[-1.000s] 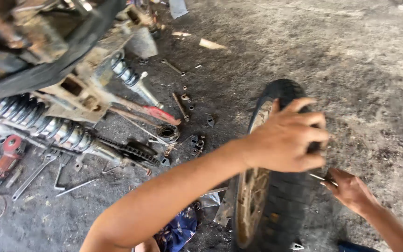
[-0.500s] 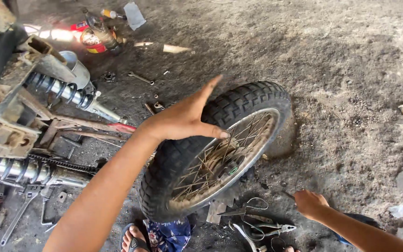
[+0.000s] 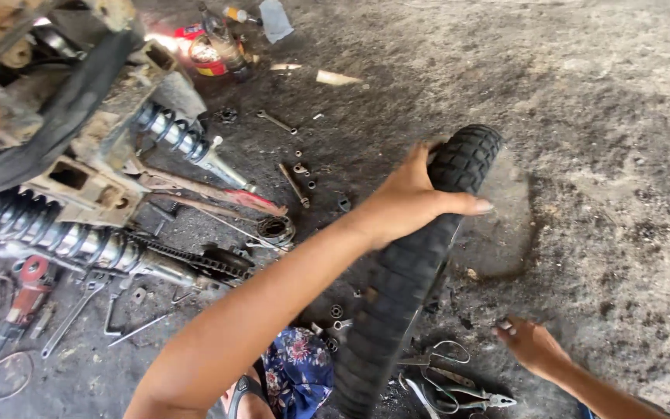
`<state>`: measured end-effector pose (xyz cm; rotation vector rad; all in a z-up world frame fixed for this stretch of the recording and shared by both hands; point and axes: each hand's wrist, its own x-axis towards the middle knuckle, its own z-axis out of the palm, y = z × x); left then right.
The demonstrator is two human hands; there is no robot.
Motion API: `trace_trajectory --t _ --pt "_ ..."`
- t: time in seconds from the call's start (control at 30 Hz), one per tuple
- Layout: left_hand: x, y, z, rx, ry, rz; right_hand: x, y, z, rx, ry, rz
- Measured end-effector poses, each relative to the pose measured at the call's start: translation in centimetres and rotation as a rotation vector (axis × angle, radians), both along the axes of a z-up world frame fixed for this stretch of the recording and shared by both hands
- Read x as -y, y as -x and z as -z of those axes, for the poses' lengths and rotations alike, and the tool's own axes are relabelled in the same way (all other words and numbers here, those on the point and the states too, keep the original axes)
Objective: Repairing and reassembling components of a motorcycle wheel, including the hub and sprocket assembly.
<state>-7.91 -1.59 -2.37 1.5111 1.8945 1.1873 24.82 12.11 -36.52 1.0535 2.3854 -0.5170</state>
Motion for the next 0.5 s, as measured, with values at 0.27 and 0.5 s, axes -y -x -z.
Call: trace_trajectory --t 0.27,0.5 --pt "0.1 -6.5 0.0 0.974 -0.309 -0.367 8.1 -5.9 12.3 -0.274 0.292 0.171" --pt "-0.6 -8.2 -1.3 1.204 -0.260 -0.443 -0.3 -15.0 18.7 -0.412 0.114 0.070"
